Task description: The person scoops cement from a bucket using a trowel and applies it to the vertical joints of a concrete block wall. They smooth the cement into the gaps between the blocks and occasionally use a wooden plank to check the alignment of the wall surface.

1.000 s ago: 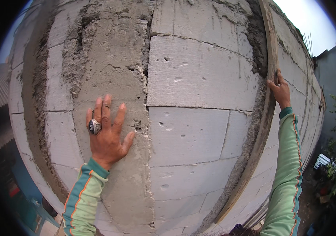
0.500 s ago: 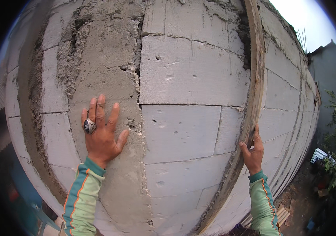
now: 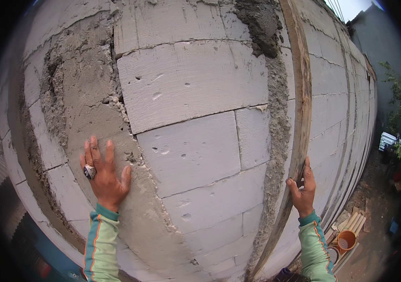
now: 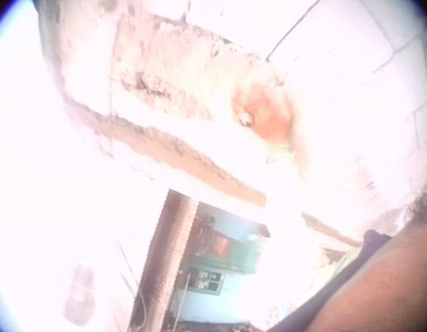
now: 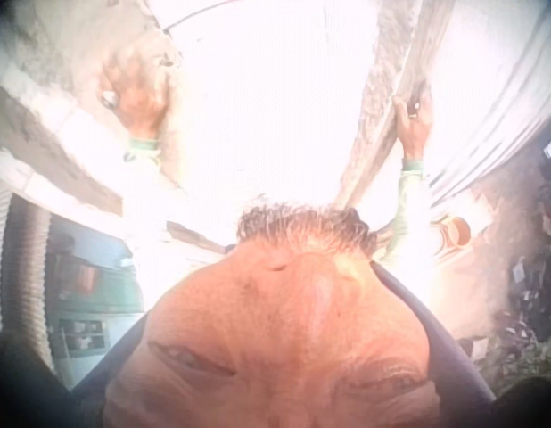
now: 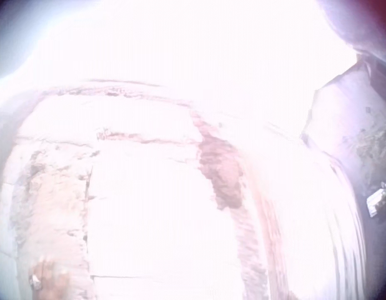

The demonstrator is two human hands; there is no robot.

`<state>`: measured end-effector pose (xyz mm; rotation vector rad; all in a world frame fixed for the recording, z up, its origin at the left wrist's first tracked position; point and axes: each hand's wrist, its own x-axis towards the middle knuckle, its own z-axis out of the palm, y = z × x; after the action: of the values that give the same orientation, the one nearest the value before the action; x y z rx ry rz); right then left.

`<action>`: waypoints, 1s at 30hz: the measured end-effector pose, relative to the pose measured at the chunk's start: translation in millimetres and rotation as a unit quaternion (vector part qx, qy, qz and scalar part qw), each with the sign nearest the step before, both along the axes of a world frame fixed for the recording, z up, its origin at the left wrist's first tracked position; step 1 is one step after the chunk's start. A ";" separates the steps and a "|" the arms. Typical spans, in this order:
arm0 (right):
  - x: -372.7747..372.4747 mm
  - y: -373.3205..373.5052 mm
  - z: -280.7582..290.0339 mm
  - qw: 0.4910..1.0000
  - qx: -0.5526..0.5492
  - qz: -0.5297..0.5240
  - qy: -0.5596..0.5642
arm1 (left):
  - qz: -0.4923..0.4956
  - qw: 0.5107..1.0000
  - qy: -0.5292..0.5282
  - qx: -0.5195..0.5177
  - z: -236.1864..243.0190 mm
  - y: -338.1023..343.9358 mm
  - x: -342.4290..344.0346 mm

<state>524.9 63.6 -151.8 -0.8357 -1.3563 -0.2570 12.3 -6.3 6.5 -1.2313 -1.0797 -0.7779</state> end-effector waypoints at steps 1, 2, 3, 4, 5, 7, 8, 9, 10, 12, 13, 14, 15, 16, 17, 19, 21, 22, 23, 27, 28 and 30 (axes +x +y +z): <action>3.4 5.3 5.0 1.000 -0.005 -0.010 0.002 | -0.004 1.000 -0.002 0.001 -2.0 3.6 1.3; 7.3 11.4 10.5 1.000 -0.009 -0.019 0.004 | -0.008 1.000 -0.003 0.002 -3.4 6.9 1.8; 10.8 19.2 18.5 1.000 -0.012 -0.021 0.006 | -0.006 1.000 -0.002 0.001 -3.2 6.6 2.3; 15.0 27.2 26.6 0.999 0.008 -0.032 -0.001 | -0.006 1.000 -0.001 0.001 -3.3 8.2 2.5; 19.6 35.2 34.7 0.999 0.028 -0.043 -0.007 | -0.006 1.000 -0.001 0.001 -2.7 8.6 2.7; 21.7 49.1 52.8 0.997 0.046 -0.056 -0.011 | 0.002 1.000 0.003 0.000 -2.5 5.9 3.4; 21.8 53.9 62.3 0.997 0.044 -0.061 -0.008 | 0.006 1.000 0.005 -0.001 -1.8 4.2 3.8; 23.4 58.0 71.4 0.997 0.040 -0.068 -0.005 | 0.010 1.000 0.005 0.000 -1.9 3.6 4.2; 25.8 62.8 80.3 0.996 0.043 -0.074 -0.010 | 0.013 1.000 0.005 0.001 -1.9 3.1 4.5; 30.1 72.9 97.0 0.995 0.048 -0.087 -0.020 | 0.019 1.000 0.004 0.002 -1.8 2.9 4.3; 30.4 77.1 105.1 0.994 0.058 -0.091 -0.023 | 0.021 1.000 0.004 0.001 -2.0 3.2 4.3; 30.4 81.1 112.9 0.993 0.069 -0.096 -0.027 | 0.024 1.000 0.004 0.000 -2.1 3.7 4.2; 31.7 85.2 119.3 0.991 0.079 -0.101 -0.032 | 0.020 1.000 -0.001 -0.003 -2.9 4.7 4.9; 33.6 90.1 124.0 0.989 0.079 -0.113 -0.043 | 0.017 1.000 -0.006 -0.007 -3.4 4.6 5.9; 35.7 95.7 127.4 0.987 0.079 -0.125 -0.055 | 0.012 1.000 -0.011 -0.011 -4.0 4.9 7.0; 29.3 98.1 131.1 0.986 0.064 -0.140 -0.063 | 0.016 1.000 -0.004 -0.008 -2.5 3.3 5.8; 20.2 89.2 126.6 0.986 0.030 -0.152 -0.062 | 0.021 1.000 0.001 -0.008 -2.4 1.9 5.9; 17.8 91.4 122.4 0.986 0.044 -0.148 -0.070 | 0.025 1.000 0.004 -0.008 -2.0 1.6 7.7; 16.0 93.8 117.4 0.985 0.059 -0.144 -0.078 | 0.028 1.000 0.006 -0.009 -1.7 1.7 8.1; 3.6 77.7 85.9 0.984 0.049 -0.147 -0.085 | 0.022 1.000 0.004 -0.012 -1.3 5.4 14.6; -1.4 76.9 74.9 0.979 0.070 -0.162 -0.099 | 0.022 1.000 0.004 -0.013 -2.0 6.6 14.8; -20.1 64.5 55.9 0.988 0.038 -0.124 -0.084 | 0.021 1.000 0.007 -0.010 0.1 3.0 13.8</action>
<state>504.8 128.1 -96.0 -0.9352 -1.3891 -0.5822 26.1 -3.3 6.6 -1.2251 -1.1011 -0.7276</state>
